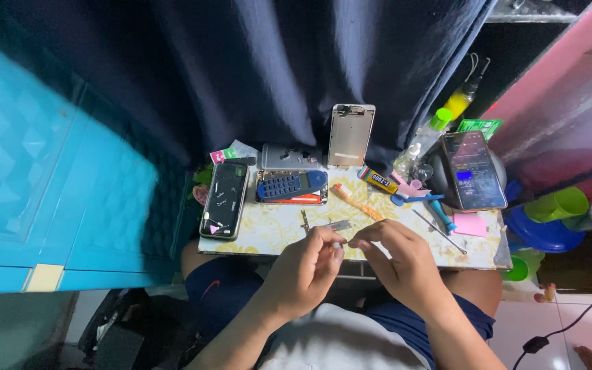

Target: A person uses a small tool to grind or file the edges of a small electronic circuit board at a repair bench.

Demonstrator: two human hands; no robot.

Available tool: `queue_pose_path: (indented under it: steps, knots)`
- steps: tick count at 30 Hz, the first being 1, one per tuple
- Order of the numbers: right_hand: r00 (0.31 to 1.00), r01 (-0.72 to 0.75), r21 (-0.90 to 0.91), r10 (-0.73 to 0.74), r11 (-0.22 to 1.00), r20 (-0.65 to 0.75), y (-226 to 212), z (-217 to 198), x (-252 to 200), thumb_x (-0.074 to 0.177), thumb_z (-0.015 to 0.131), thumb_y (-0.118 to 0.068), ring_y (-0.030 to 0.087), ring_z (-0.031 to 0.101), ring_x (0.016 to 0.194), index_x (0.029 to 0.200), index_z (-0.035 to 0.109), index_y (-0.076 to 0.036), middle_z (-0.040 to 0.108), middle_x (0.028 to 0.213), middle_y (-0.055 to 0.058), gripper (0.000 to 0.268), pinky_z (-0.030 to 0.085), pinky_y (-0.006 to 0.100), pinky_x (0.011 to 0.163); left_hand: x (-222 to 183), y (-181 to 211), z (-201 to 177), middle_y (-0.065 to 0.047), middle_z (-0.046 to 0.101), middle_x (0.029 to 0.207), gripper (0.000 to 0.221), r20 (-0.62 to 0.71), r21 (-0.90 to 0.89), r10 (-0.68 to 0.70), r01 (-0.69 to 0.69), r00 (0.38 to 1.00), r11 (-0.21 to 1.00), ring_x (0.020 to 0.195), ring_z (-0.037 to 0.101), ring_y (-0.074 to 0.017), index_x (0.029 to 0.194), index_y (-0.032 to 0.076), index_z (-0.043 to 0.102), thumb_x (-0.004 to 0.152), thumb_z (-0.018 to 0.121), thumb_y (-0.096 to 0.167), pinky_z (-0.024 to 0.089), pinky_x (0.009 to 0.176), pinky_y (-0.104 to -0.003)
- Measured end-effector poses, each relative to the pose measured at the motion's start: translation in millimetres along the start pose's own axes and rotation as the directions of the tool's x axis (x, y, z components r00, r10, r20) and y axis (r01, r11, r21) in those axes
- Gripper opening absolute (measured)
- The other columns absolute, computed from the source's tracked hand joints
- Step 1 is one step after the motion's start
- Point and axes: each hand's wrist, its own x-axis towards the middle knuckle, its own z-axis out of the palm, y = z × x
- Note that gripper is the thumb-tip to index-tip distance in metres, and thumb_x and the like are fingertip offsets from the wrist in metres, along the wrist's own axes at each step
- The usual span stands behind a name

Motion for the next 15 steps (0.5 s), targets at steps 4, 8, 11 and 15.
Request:
queue_pose_path:
  steps: [4, 8, 11, 15]
  knots:
    - [0.998, 0.043, -0.029, -0.042, 0.999, 0.037, -3.3, 0.6, 0.5, 0.098, 0.061, -0.009, 0.026, 0.065, 0.074, 0.098, 0.066, -0.003, 0.069, 0.086, 0.01, 0.007, 0.052, 0.033, 0.067, -1.1, -0.5, -1.9, -0.006, 0.072, 0.081, 0.025, 0.009, 0.046, -0.016, 0.015, 1.0, 0.999, 0.066, 0.074, -0.0186, 0.113, 0.009, 0.057, 0.103, 0.051, 0.031, 0.053, 0.055, -0.031]
    - [0.993, 0.099, -0.033, -0.097, 0.995, 0.071, -2.9, -0.9, 3.9, 0.098, 0.061, -0.01, 0.025, 0.064, 0.074, 0.099, 0.067, -0.004, 0.071, 0.088, 0.008, 0.008, 0.053, 0.033, 0.07, -0.3, 2.4, -5.6, -0.003, 0.067, 0.071, 0.022, 0.029, 0.076, -0.008, 0.006, 1.0, 0.997, 0.053, 0.067, -0.02, 0.11, 0.011, 0.055, 0.103, 0.051, 0.031, 0.047, 0.05, -0.032]
    - [0.988, 0.126, -0.077, -0.117, 0.989, 0.104, -4.9, -0.6, 4.3, 0.1, 0.058, -0.015, 0.025, 0.062, 0.074, 0.098, 0.068, -0.006, 0.071, 0.087, 0.006, 0.014, 0.051, 0.034, 0.071, -1.0, 2.6, -8.0, -0.002, 0.063, 0.065, 0.013, 0.035, 0.145, -0.018, 0.013, 0.999, 0.989, 0.051, 0.062, -0.0233, 0.104, 0.013, 0.056, 0.1, 0.055, 0.026, 0.047, 0.05, -0.037]
    - [0.975, 0.187, -0.123, -0.169, 0.974, 0.146, -4.0, 0.8, 5.7, 0.098, 0.062, -0.018, 0.025, 0.063, 0.075, 0.097, 0.068, -0.006, 0.072, 0.087, 0.005, 0.013, 0.05, 0.036, 0.07, -2.4, 5.6, -16.2, -0.007, 0.071, 0.079, 0.016, 0.058, 0.301, 0.06, -0.075, 0.997, 0.951, 0.062, 0.072, -0.0274, 0.106, 0.013, 0.057, 0.1, 0.055, 0.027, 0.051, 0.047, -0.039]
